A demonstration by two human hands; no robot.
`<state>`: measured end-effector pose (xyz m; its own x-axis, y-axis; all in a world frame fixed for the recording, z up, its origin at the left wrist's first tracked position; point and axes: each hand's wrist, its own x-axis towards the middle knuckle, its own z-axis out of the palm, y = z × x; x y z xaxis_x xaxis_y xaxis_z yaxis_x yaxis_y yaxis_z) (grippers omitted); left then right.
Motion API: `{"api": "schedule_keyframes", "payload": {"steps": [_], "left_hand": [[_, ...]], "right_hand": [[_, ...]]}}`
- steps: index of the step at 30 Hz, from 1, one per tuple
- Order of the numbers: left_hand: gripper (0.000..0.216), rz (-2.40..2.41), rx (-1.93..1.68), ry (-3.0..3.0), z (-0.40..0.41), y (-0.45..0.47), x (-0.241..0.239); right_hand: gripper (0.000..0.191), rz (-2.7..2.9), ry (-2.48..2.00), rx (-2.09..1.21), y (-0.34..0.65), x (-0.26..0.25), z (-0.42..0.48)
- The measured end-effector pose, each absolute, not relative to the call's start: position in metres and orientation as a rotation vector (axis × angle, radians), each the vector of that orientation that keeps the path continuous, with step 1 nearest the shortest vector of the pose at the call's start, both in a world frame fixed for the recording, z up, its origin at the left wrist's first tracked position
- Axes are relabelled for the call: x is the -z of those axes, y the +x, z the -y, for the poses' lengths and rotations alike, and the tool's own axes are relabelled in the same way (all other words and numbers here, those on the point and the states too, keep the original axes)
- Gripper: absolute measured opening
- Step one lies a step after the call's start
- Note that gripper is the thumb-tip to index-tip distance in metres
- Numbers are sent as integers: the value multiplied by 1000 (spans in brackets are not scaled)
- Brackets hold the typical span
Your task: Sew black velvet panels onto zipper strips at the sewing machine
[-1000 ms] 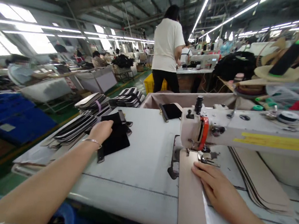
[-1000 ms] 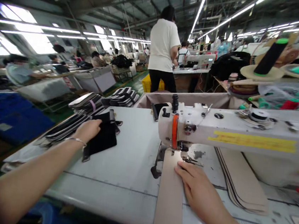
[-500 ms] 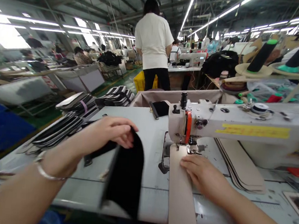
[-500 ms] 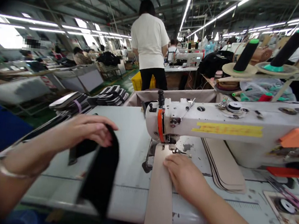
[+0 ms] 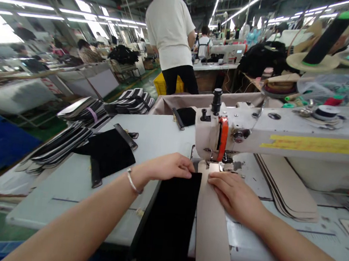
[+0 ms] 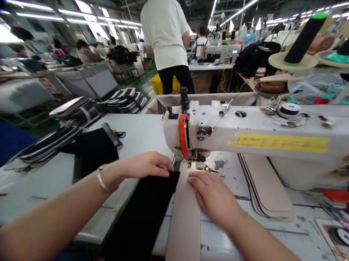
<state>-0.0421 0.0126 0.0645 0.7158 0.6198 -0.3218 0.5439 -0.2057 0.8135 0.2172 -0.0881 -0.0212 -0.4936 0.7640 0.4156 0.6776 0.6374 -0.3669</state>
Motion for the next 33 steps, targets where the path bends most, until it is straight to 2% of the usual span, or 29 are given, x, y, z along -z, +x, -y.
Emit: {"api": "schedule_keyframes", "payload": {"steps": [3, 7, 15, 33], "left_hand": [[10, -1043, -182, 2032, -10, -16, -38], [10, -1180, -289, 2104, -9, 1, -20], [12, -1300, -379, 2196, -4, 8, -27], [10, -1292, -443, 2293, -8, 11, -19]], "right_hand": [[36, 2302, -1153, -158, 217, 21, 90], [39, 2359, -1150, -101, 219, 22, 91], [45, 2396, -1164, -101, 221, 22, 90], [39, 2425, -1174, -103, 221, 17, 91]]}}
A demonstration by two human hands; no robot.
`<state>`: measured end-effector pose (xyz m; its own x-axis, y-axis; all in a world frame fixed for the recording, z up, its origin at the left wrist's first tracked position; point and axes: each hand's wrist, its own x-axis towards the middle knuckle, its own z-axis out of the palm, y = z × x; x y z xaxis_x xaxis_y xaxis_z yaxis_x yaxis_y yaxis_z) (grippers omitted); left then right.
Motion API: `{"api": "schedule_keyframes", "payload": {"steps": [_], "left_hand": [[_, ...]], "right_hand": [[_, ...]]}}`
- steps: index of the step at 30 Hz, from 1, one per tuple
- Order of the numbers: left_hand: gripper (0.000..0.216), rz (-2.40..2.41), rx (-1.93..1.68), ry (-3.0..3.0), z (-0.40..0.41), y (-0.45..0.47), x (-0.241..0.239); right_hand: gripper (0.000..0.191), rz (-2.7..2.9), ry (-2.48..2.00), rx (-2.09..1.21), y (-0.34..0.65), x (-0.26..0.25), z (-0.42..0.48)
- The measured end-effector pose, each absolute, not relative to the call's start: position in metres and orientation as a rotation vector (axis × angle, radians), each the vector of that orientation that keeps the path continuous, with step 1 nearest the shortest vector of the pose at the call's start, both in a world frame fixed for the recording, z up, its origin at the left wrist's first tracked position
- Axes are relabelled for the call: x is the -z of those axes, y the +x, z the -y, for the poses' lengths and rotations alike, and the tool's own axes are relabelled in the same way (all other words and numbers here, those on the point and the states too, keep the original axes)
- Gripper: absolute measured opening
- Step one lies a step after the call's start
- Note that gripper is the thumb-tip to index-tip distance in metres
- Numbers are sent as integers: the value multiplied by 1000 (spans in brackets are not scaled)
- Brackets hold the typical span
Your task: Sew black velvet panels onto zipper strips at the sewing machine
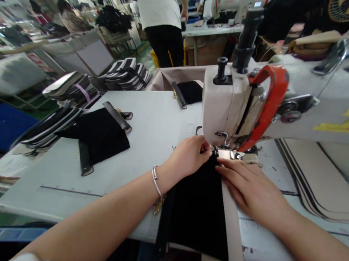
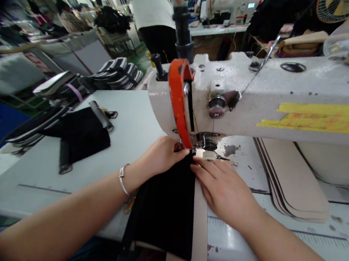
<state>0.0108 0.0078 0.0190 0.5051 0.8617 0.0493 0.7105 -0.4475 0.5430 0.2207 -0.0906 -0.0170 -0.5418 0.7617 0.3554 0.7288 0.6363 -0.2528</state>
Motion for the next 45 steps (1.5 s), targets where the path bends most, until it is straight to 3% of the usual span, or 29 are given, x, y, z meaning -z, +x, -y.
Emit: {"api": "schedule_keyframes", "payload": {"steps": [5, 11, 16, 22, 25, 29, 45], "left_hand": [[9, -1258, -494, 2485, 9, 2, -24], [20, -487, -399, 2735, 111, -34, -33], [29, -431, -419, 2772, 156, -49, -26], [18, -624, -513, 2666, 108, -36, -29], [26, -898, -548, 2706, 63, -22, -25], [35, -912, -492, 2716, 26, -12, -10], [32, -893, -528, 2672, 25, -15, -8]], "right_hand": [[36, 2416, -1127, -135, 222, 16, 89], [33, 2392, -1106, -106, 222, 16, 86], [34, 2399, -1127, -125, 222, 16, 85], [32, 2392, -1126, -113, 221, 16, 87], [34, 2390, -1120, -125, 221, 16, 87], [34, 2380, -1118, -123, 221, 16, 88], [37, 2416, -1149, -169, 221, 13, 89]]}}
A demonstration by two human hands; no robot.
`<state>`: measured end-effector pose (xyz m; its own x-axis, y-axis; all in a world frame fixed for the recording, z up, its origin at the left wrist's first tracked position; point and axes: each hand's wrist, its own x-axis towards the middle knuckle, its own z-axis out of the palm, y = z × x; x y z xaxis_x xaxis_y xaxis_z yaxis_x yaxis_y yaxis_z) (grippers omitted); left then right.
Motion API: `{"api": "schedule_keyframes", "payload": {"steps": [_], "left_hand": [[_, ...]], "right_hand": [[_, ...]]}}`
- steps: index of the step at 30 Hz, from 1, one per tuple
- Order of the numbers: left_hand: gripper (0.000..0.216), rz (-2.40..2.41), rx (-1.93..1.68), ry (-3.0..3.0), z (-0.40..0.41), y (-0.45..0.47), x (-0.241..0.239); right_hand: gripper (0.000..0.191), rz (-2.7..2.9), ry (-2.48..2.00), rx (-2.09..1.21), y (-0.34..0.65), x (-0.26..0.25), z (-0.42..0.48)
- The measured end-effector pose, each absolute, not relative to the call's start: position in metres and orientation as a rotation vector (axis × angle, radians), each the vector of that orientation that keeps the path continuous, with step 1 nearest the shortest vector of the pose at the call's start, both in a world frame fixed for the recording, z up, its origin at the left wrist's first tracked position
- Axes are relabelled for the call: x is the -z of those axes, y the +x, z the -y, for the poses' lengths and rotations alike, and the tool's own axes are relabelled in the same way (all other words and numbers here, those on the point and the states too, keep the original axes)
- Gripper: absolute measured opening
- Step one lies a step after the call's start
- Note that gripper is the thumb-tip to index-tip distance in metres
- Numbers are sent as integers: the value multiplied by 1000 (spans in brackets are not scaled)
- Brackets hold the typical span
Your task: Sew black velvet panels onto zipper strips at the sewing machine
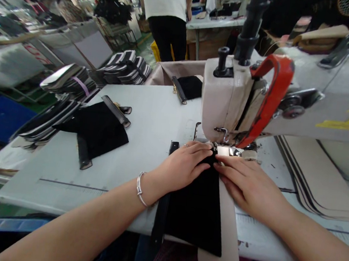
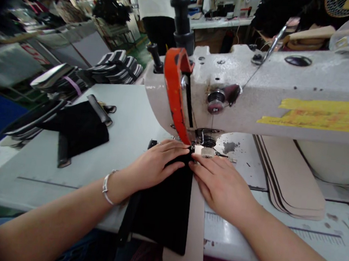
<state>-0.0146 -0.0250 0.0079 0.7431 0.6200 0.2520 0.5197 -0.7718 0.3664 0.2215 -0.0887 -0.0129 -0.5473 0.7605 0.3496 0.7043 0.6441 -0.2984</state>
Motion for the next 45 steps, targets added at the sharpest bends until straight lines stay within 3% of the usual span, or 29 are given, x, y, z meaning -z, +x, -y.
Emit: {"api": "schedule_keyframes", "payload": {"steps": [27, 34, 39, 45], "left_hand": [[30, -948, -536, 2809, 20, -8, -4], [34, -553, -314, 2877, 107, -33, -29], [26, -513, -483, 2848, 145, -39, -24], [24, -411, -515, 2976, 143, -37, -21]], "right_hand": [[33, 2395, -1208, -159, 223, 12, 85], [36, 2361, -1157, -257, 223, 7, 174], [53, 2438, -1100, -191, 219, 16, 222], [39, 2379, -989, -70, 222, 31, 218]]}}
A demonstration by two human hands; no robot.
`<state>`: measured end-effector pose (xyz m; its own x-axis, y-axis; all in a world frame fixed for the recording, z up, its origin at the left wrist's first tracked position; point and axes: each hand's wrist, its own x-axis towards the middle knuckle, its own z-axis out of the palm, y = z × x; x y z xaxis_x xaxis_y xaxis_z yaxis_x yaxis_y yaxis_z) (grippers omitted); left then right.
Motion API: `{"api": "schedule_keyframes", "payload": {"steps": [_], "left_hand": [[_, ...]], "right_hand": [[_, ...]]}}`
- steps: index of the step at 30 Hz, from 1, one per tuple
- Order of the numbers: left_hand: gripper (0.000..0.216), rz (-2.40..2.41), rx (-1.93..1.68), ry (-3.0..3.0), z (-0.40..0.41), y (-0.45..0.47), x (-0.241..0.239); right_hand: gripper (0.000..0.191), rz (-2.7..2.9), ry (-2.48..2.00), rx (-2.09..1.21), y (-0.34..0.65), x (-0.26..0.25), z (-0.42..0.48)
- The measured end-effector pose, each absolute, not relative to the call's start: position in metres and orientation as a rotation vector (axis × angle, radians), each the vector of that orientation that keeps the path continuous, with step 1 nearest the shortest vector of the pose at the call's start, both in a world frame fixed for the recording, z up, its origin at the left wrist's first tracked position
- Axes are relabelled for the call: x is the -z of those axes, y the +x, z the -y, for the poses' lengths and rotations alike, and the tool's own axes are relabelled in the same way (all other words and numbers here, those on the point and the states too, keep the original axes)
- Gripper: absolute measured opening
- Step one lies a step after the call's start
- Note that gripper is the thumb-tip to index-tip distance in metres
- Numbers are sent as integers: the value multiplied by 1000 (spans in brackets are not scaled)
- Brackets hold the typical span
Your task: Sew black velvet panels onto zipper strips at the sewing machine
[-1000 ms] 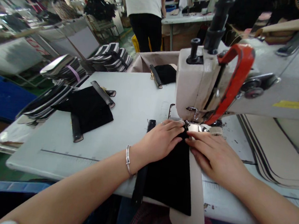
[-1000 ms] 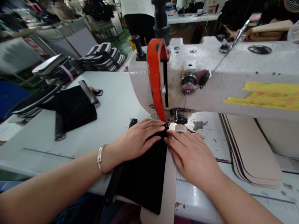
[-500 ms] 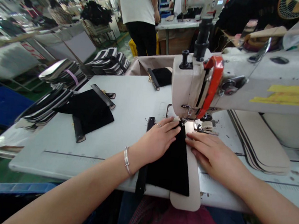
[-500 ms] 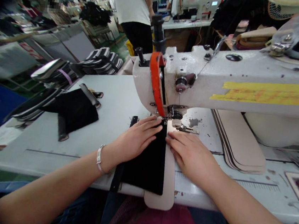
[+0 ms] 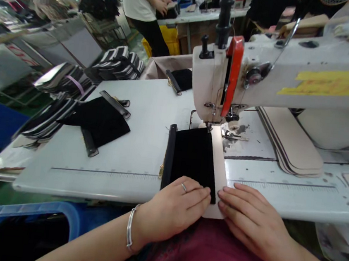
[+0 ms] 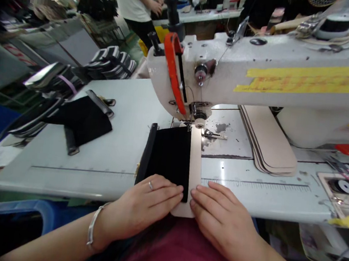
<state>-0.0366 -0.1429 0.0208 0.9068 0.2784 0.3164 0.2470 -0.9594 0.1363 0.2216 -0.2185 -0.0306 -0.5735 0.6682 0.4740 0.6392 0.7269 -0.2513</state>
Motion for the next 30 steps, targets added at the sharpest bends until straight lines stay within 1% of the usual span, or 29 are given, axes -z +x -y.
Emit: {"api": "schedule_keyframes", "payload": {"steps": [6, 12, 16, 19, 22, 26, 30], "left_hand": [[24, -428, -532, 2981, 146, -39, -20], [23, -456, -549, 2955, 151, -37, -16], [19, -512, -551, 2793, 135, -32, -22], [27, -710, -545, 2760, 107, -25, -23], [37, -833, -430, 2885, 82, -18, -18], [37, -833, -343, 2976, 69, -12, -12], [35, -831, -366, 3013, 63, -11, -13]], "right_hand": [[37, 2351, -947, -88, 225, 34, 218], [41, 2364, -1005, -165, 216, 19, 218], [44, 2413, -1033, -128, 209, 13, 215], [41, 2429, -1002, -138, 209, 11, 211], [38, 2412, -984, -161, 209, 9, 207], [39, 2423, -1007, -170, 209, 5, 199], [40, 2436, -1040, -177, 207, 5, 191]]}}
